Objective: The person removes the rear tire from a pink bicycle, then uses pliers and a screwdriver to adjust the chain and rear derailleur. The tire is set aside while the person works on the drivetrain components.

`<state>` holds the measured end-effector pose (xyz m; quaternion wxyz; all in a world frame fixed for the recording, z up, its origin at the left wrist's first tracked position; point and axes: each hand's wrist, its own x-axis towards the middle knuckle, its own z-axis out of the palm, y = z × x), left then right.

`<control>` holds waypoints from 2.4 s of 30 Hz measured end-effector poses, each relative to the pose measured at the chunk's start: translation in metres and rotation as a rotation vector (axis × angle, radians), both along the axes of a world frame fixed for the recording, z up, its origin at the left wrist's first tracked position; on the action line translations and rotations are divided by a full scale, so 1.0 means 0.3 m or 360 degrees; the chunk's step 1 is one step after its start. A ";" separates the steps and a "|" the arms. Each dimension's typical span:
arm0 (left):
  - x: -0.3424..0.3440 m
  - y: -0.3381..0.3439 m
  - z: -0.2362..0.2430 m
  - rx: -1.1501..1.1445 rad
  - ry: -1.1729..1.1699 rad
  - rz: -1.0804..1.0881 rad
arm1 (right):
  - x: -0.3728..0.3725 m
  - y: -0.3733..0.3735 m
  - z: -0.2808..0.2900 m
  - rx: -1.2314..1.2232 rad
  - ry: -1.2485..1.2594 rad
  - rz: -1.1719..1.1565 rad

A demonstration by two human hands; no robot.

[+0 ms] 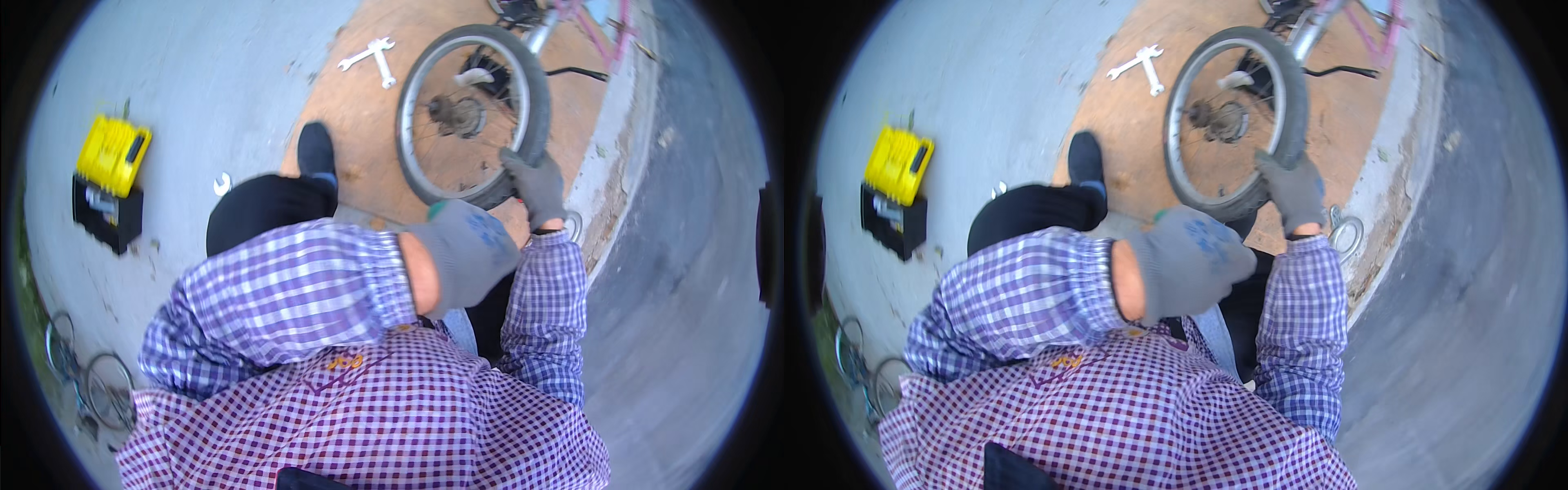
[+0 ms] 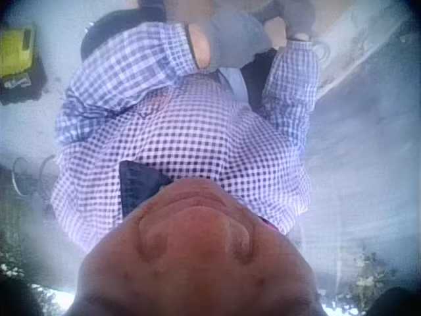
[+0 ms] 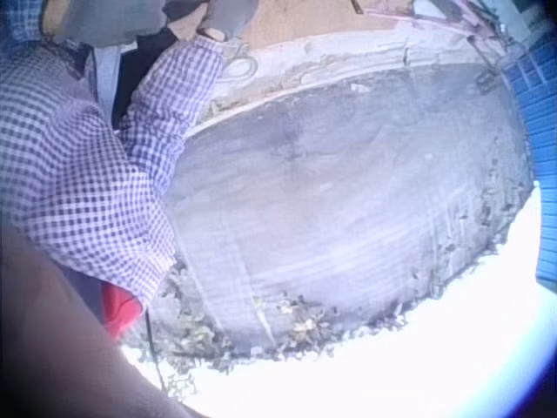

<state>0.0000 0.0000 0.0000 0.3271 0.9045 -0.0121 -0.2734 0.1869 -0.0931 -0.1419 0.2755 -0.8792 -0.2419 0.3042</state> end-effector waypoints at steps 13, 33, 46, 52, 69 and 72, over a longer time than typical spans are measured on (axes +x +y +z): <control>0.236 0.126 0.056 0.0271 -0.0269 0.0823 | 0.093 -0.011 0.312 -0.0138 -0.0080 0.0181; 0.139 0.458 -0.285 0.0465 -0.0182 0.1841 | -0.206 0.126 0.362 -0.0085 -0.0040 0.1337; -0.044 0.570 -0.447 0.0186 -0.0537 0.2561 | -0.278 0.117 0.311 -0.0169 0.0011 0.1720; -0.032 0.272 -0.437 0.0206 -0.0223 0.2145 | -0.257 0.102 0.230 -0.0231 -0.0018 0.1669; 0.213 0.140 -0.402 0.0642 -0.0153 0.1913 | -0.155 0.109 0.137 -0.0333 0.0029 0.1120; 0.220 0.163 -0.398 0.0695 -0.0214 0.1772 | -0.155 0.100 0.155 -0.0352 0.0105 0.1213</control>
